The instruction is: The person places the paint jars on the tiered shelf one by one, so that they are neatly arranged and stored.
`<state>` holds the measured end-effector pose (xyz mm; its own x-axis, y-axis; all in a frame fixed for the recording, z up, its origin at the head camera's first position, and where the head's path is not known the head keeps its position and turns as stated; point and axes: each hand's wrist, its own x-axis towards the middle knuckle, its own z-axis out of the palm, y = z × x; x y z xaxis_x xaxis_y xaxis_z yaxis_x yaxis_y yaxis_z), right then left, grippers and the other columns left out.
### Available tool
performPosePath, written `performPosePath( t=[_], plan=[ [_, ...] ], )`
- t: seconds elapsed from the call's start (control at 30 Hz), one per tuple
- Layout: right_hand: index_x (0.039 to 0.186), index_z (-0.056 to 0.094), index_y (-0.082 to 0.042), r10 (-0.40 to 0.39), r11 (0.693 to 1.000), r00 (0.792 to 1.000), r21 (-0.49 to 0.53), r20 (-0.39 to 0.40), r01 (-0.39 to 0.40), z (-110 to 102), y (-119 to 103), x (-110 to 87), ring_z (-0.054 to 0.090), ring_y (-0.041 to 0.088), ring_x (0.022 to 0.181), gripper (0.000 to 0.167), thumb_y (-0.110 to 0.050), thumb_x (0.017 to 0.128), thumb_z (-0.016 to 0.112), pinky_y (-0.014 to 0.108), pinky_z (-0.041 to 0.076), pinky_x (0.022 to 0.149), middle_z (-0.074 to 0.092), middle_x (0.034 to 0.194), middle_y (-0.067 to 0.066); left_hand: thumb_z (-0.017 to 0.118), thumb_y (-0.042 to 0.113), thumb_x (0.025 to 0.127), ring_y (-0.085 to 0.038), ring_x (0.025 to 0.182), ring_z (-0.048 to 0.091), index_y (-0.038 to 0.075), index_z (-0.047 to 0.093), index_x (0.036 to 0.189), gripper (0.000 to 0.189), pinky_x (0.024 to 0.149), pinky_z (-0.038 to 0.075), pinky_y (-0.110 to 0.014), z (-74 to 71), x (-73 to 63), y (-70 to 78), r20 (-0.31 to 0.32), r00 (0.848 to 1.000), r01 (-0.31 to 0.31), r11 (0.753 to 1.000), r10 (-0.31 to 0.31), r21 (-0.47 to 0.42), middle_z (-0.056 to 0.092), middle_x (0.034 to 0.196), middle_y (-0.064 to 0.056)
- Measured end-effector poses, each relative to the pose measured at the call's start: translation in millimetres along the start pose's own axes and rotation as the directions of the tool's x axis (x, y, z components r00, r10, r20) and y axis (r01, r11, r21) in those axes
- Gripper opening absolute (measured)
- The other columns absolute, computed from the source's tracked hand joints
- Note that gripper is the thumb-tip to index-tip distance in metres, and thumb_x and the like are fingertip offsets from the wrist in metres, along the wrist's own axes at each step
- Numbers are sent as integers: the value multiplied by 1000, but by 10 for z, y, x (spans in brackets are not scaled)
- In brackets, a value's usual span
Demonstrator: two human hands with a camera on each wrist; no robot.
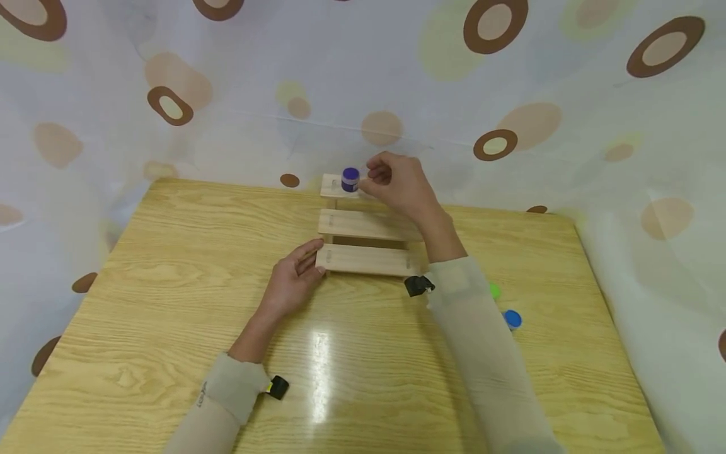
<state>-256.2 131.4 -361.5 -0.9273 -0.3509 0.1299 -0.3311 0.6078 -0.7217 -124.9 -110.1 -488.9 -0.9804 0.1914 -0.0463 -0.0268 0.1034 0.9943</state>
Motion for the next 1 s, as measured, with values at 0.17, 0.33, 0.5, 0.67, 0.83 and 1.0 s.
performPosePath(
  t=[0.17,0.33,0.5,0.67,0.83,1.0],
  plan=[
    [129,69,-5,-2,999,999,50,-41,4,-85,48,-66,69,20,104,39,-29,99,78,34,59,95,73,115,8,63,-3,104,-32,150,44,5,45,159,59,113,49,-28,-20,0,-4,2,1000,-7,1000,7,10,42,166,-13],
    [129,70,-5,-2,997,996,71,-86,8,-181,111,-154,69,22,104,39,-28,99,78,36,60,94,73,114,9,64,-1,104,-30,151,44,8,45,160,59,114,48,-27,-33,10,-18,1,1000,2,1000,-2,22,42,166,-10],
    [130,70,-5,2,997,991,77,-132,8,-279,172,-257,69,21,103,39,-26,98,79,36,60,93,74,114,10,64,-1,104,-30,150,45,7,45,160,59,113,49,-27,-54,32,-41,-3,1000,-3,1000,3,16,43,165,-12],
    [128,71,-6,14,996,985,90,-172,2,-368,249,-390,70,20,103,38,-26,98,80,33,60,93,74,114,9,64,-1,105,-32,151,44,6,45,160,59,115,48,-30,-60,29,-51,8,1000,-19,1000,18,19,43,165,-13],
    [126,72,-6,14,996,978,89,-207,4,-450,324,-538,71,20,102,37,-26,97,80,26,60,92,74,114,10,63,0,105,-33,152,41,6,44,160,59,117,47,-34,-61,20,-51,20,999,-29,999,29,21,42,165,-14],
    [126,71,-5,27,997,973,72,-231,-11,-522,406,-702,71,21,102,37,-27,97,80,27,60,94,74,113,12,63,-2,105,-34,151,42,5,44,160,59,116,47,-33,-57,24,-40,15,999,-40,999,39,16,43,165,-15]
  ],
)
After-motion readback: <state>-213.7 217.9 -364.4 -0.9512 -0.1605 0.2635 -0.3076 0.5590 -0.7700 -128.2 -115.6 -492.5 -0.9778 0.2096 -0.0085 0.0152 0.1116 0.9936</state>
